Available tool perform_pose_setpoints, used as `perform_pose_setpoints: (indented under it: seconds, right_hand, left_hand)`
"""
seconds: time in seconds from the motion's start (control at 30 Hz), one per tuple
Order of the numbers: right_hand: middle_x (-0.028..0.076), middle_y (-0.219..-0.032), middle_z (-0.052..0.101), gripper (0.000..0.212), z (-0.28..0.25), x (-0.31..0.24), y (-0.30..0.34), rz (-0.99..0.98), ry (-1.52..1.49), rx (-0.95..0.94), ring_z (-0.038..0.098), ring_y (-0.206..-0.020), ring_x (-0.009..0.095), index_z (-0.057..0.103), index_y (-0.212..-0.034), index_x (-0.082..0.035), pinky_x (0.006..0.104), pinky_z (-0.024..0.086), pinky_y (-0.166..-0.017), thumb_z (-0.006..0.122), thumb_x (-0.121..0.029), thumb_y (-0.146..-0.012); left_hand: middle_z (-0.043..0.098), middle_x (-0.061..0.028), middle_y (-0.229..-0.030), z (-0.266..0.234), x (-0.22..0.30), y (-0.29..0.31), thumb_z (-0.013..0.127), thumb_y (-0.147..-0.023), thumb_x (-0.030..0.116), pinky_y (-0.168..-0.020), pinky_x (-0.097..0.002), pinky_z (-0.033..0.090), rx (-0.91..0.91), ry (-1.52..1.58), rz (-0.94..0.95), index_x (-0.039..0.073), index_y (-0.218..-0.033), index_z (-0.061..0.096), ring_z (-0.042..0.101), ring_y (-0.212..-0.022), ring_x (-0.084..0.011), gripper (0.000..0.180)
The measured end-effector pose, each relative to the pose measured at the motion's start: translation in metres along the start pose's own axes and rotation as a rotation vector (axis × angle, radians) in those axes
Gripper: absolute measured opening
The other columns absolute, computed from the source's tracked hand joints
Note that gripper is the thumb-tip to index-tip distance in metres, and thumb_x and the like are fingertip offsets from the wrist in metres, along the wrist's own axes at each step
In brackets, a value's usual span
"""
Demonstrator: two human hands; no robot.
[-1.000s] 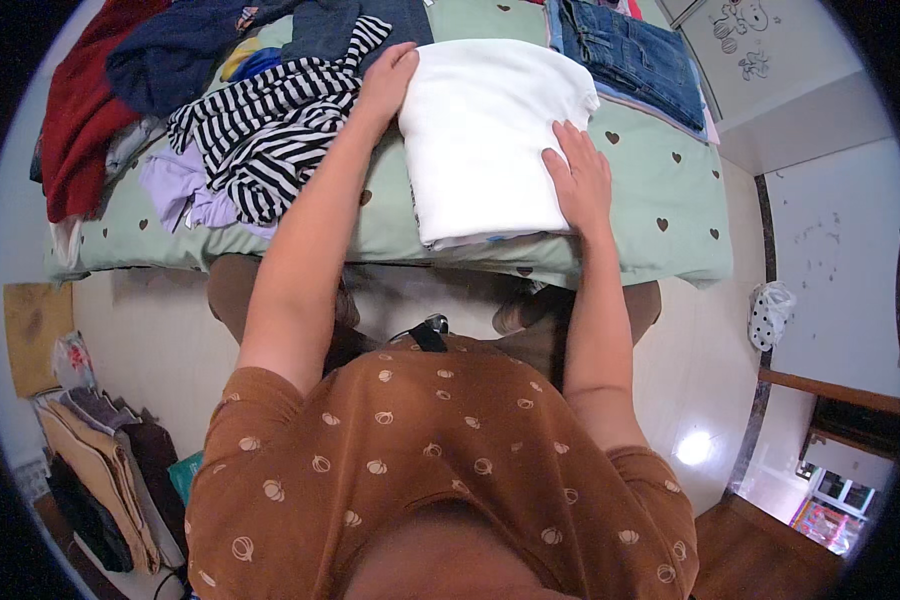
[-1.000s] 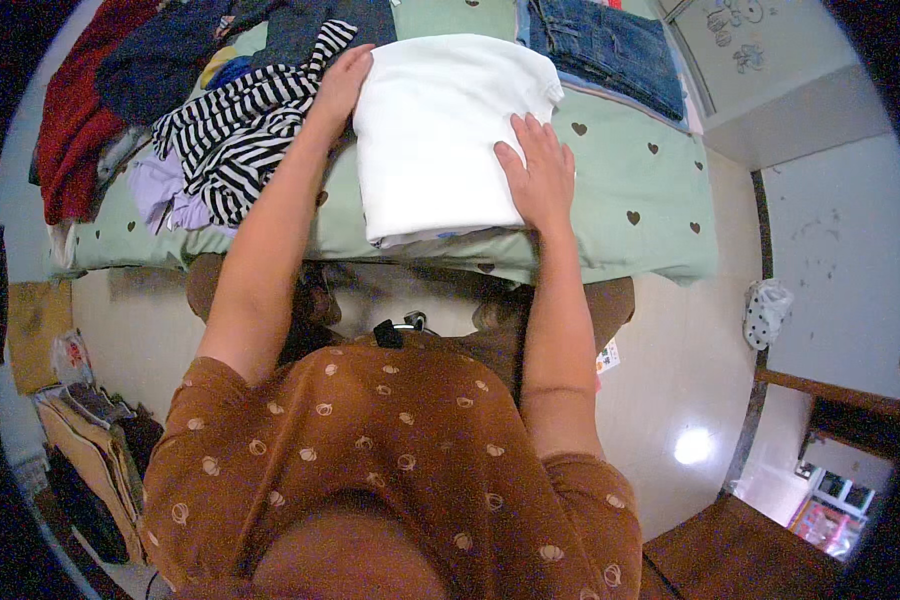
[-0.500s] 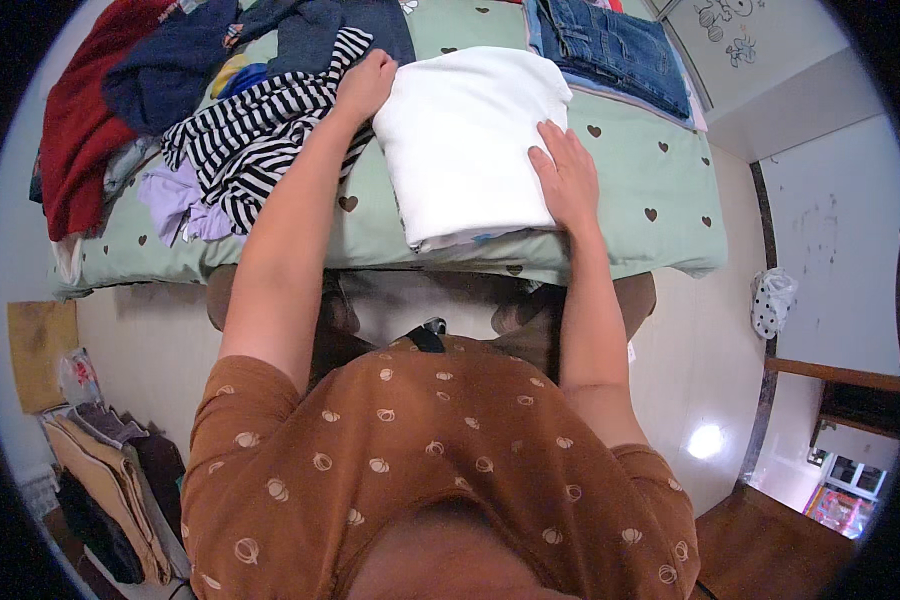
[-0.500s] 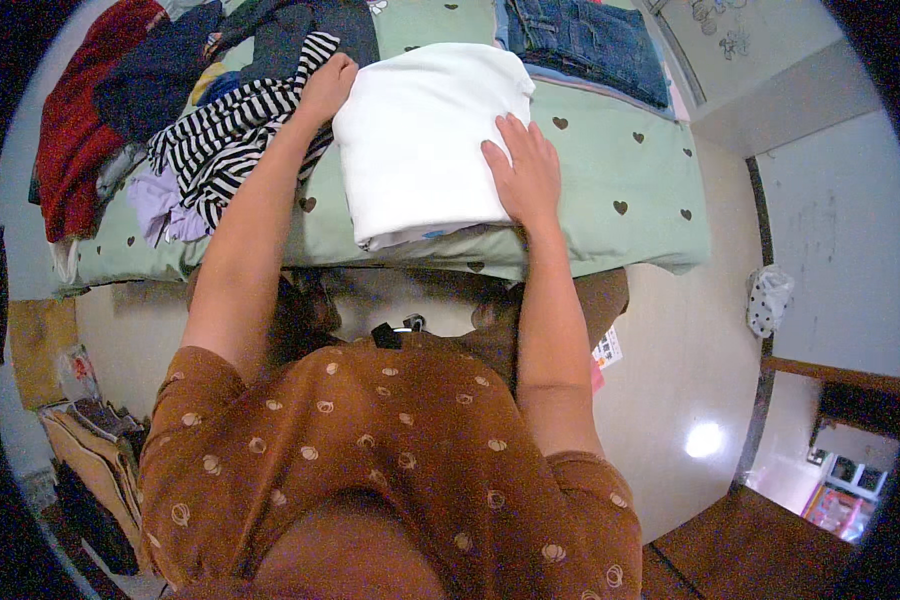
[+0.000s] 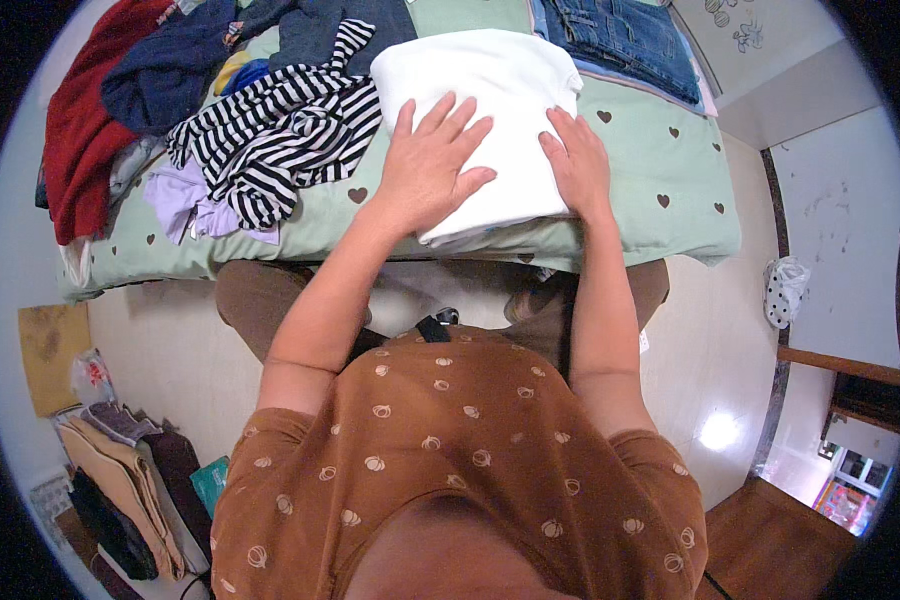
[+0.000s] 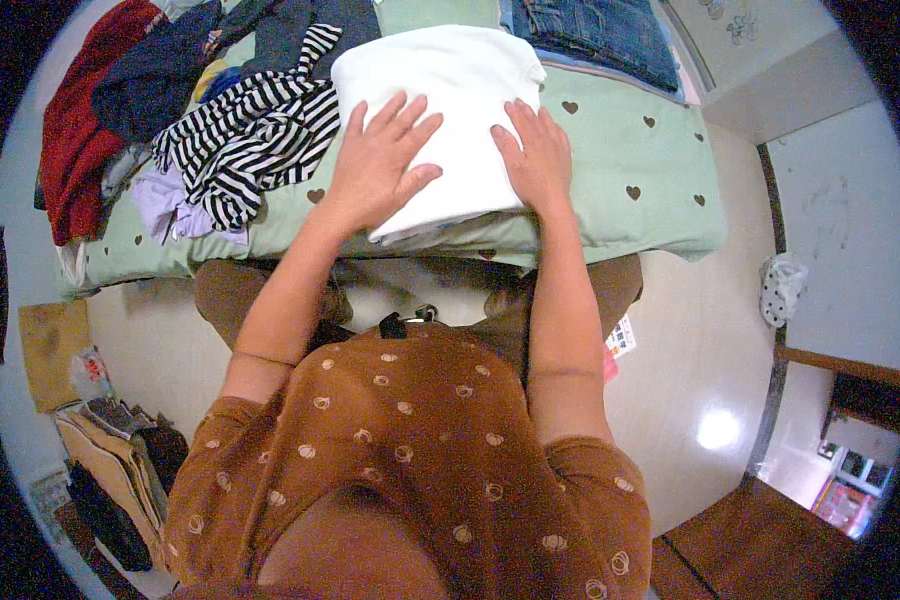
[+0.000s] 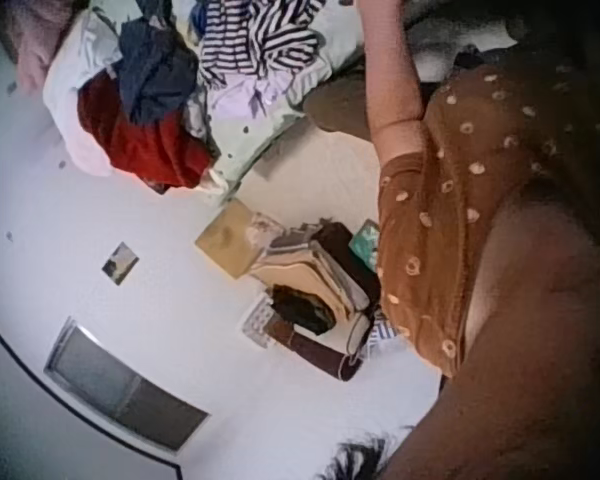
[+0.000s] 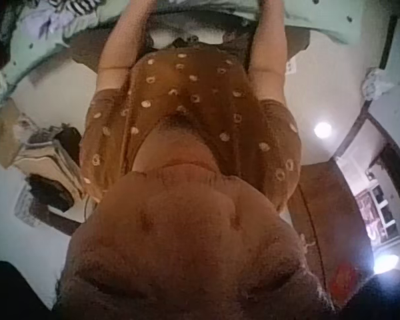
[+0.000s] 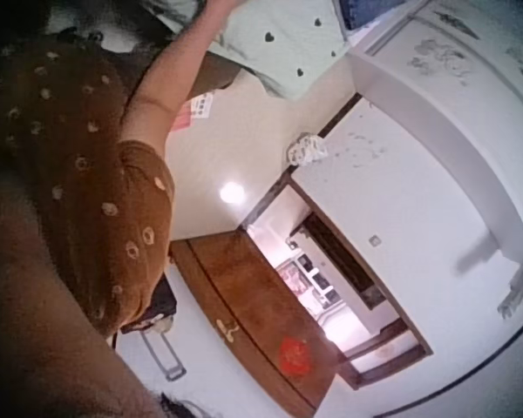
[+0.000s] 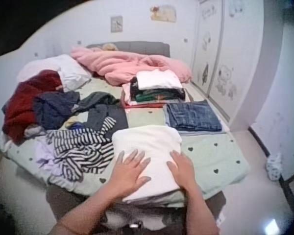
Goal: The person folds several garments on a bed, including jeans, a white sweatshirt, a striped shirt, and a purple top. Each item is smoothed, folded into a compact rectangle, and placed into a growing stack.
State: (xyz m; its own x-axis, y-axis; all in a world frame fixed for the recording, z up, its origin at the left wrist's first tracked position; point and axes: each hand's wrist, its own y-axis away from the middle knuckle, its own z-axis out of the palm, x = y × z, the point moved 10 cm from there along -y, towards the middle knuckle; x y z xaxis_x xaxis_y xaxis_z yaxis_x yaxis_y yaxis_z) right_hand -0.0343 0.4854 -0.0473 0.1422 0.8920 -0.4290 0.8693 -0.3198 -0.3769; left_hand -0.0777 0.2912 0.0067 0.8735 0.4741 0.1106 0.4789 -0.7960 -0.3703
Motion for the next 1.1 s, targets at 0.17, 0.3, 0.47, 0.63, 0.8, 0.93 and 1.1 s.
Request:
perform_pose_setpoints:
  seconds: [0.17,0.3,0.47,0.63,0.8,0.93,1.1]
  right_hand:
    - [0.012,-0.145,0.052,0.054,0.001,-0.006,0.003,0.023,0.005,-0.041,0.042,-0.137,0.038,0.056,-0.138,-0.01,0.0471,0.028,-0.115,0.049,-0.046,-0.098]
    - [0.013,-0.145,0.052,0.056,-0.007,0.001,0.007,0.062,0.032,0.029,0.043,-0.136,0.038,0.054,-0.139,-0.008,0.0464,0.028,-0.115,0.049,-0.045,-0.098]
    - [0.024,-0.151,0.038,0.057,-0.043,0.004,0.056,0.198,-0.444,0.402,0.034,-0.143,0.037,0.041,-0.143,0.005,0.0432,0.023,-0.119,0.058,-0.02,-0.094]
    - [0.019,-0.148,0.04,0.053,-0.029,-0.002,0.141,0.525,-1.095,0.57,0.044,-0.134,0.03,0.032,-0.147,0.003,0.0404,0.034,-0.115,0.05,-0.019,-0.103]
    - [0.015,-0.134,0.049,0.046,0.031,-0.048,0.163,0.747,-1.869,0.255,0.052,-0.124,0.028,0.041,-0.138,-0.001,0.0446,0.042,-0.108,0.052,-0.03,-0.104]
    - [0.013,-0.129,0.053,0.047,0.036,-0.079,0.139,0.634,-1.857,0.086,0.053,-0.12,0.027,0.042,-0.136,-0.005,0.0464,0.043,-0.106,0.052,-0.037,-0.103]
    - [0.008,-0.147,0.038,0.07,0.015,-0.078,0.121,0.627,-1.551,0.085,0.039,-0.134,0.023,0.021,-0.152,-0.007,0.0439,0.034,-0.11,0.055,-0.04,-0.101]
  left_hand:
    - [0.042,-0.0118,-0.154,0.004,-0.013,0.006,0.054,-0.093,0.05,-0.118,-0.0562,0.017,0.036,0.051,-0.03,0.014,-0.144,0.049,0.031,-0.146,-0.0328,0.063]
    - [0.034,-0.0193,-0.156,-0.006,-0.021,0.007,0.054,-0.095,0.039,-0.12,-0.051,0.016,0.123,0.135,-0.128,0.006,-0.148,0.041,0.026,-0.147,-0.0368,0.064]
    - [0.028,-0.0285,-0.154,0.029,-0.093,0.046,0.051,-0.097,0.019,-0.119,-0.0407,0.021,0.387,0.712,-0.447,-0.007,-0.152,0.021,0.027,-0.144,-0.0366,0.067]
    - [0.055,-0.0176,-0.134,0.072,-0.133,0.045,0.058,-0.099,0.021,-0.103,-0.0359,0.043,0.389,1.632,-0.897,-0.007,-0.143,0.034,0.055,-0.119,-0.023,0.058]
    - [0.065,-0.0172,-0.121,0.083,-0.133,0.015,0.066,-0.093,0.029,-0.094,-0.0387,0.053,0.251,1.888,-0.842,-0.003,-0.13,0.053,0.065,-0.106,-0.0259,0.05]
    - [0.065,-0.0175,-0.117,0.08,-0.129,0.011,0.064,-0.092,0.015,-0.091,-0.0405,0.056,0.258,1.934,-0.807,-0.008,-0.131,0.049,0.066,-0.104,-0.0283,0.048]
    - [0.058,-0.0207,-0.128,0.071,-0.11,0.047,0.061,-0.092,0.011,-0.095,-0.0426,0.053,0.434,1.925,-0.885,-0.007,-0.136,0.042,0.062,-0.111,-0.0311,0.052]
